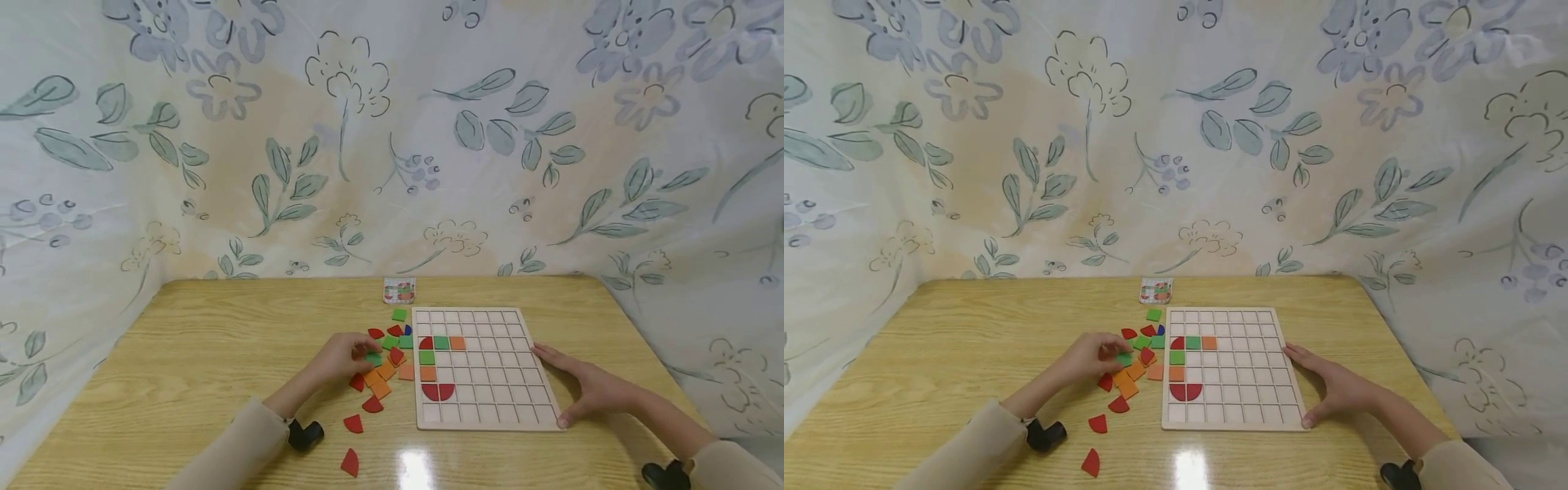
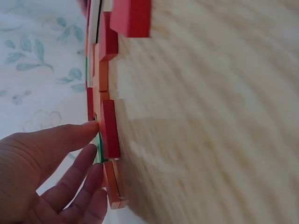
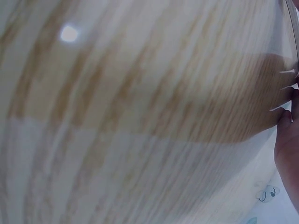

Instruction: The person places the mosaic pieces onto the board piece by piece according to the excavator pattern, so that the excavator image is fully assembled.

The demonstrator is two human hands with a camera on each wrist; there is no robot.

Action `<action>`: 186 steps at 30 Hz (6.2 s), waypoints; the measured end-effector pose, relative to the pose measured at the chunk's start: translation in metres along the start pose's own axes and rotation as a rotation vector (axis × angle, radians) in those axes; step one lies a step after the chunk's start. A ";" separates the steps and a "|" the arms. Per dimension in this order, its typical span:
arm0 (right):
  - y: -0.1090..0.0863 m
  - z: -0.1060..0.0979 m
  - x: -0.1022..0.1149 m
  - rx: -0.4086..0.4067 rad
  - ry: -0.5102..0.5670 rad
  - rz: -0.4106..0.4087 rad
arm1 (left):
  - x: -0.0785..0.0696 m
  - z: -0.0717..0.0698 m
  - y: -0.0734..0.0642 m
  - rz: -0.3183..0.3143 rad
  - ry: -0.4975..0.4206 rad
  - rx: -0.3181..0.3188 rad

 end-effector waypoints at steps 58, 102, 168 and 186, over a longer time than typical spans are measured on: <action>0.002 0.001 0.003 0.045 0.075 -0.018 | 0.000 0.002 0.008 0.083 0.058 0.029; 0.001 0.000 0.002 0.038 0.070 -0.043 | -0.094 0.032 0.079 0.200 -0.047 0.033; 0.003 0.000 -0.004 0.029 0.064 -0.005 | -0.042 0.010 0.084 0.125 0.069 0.065; 0.002 0.003 -0.007 0.033 0.076 -0.006 | 0.005 -0.011 0.055 0.113 0.162 0.022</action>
Point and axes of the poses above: each hand's wrist, its own y-axis towards the middle knuckle, its own z-axis out of the palm, x = y × z, the point moved 10 cm from there along y, towards the middle knuckle, and after that the axes turned 8 degrees about y, right-handed, at the moved point
